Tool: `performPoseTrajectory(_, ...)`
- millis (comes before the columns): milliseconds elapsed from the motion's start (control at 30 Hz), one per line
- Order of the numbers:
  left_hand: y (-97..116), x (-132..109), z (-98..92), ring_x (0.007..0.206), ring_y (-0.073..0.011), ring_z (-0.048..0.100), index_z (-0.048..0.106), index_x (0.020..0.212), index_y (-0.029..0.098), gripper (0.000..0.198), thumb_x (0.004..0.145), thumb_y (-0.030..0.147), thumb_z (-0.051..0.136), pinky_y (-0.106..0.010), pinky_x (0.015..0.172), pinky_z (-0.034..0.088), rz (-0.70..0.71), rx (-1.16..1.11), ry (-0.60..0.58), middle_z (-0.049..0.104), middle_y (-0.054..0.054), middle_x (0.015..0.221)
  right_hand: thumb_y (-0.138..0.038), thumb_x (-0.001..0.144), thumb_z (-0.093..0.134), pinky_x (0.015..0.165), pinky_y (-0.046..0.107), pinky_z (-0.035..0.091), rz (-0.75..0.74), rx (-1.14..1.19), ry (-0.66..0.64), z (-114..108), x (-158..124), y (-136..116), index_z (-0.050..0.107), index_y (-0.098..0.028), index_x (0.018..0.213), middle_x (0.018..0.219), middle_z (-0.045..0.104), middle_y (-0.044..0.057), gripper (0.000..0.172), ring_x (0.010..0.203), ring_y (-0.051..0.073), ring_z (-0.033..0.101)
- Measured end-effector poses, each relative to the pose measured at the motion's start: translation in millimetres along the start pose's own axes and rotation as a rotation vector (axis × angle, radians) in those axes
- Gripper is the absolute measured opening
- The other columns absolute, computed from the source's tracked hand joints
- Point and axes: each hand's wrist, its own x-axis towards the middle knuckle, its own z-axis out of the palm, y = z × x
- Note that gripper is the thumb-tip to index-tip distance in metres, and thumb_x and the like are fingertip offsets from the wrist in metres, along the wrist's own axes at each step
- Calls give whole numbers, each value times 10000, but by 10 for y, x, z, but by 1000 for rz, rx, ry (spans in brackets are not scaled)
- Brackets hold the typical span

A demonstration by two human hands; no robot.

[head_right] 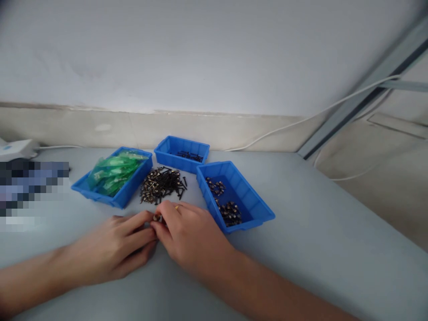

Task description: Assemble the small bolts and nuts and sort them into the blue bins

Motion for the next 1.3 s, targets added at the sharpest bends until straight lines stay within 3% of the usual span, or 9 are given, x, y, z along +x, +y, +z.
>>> performPoseTrajectory(400,0,17,-7,558,-176,528,565,800,145,215,911,170,382,-309,462,473,-4,-38,5,515,-31,739,-284,910,513,530,272,325,77,-147,-39,-9,0,-13,487,-193,718,632,595,1,215,576,167,576)
performPoseTrajectory(1300,8,21,-8,551,-167,487,551,752,141,256,922,155,360,-290,454,436,41,35,36,511,-37,703,-248,964,336,525,298,309,-35,-156,-120,20,8,-4,547,-181,678,589,587,13,362,534,159,553)
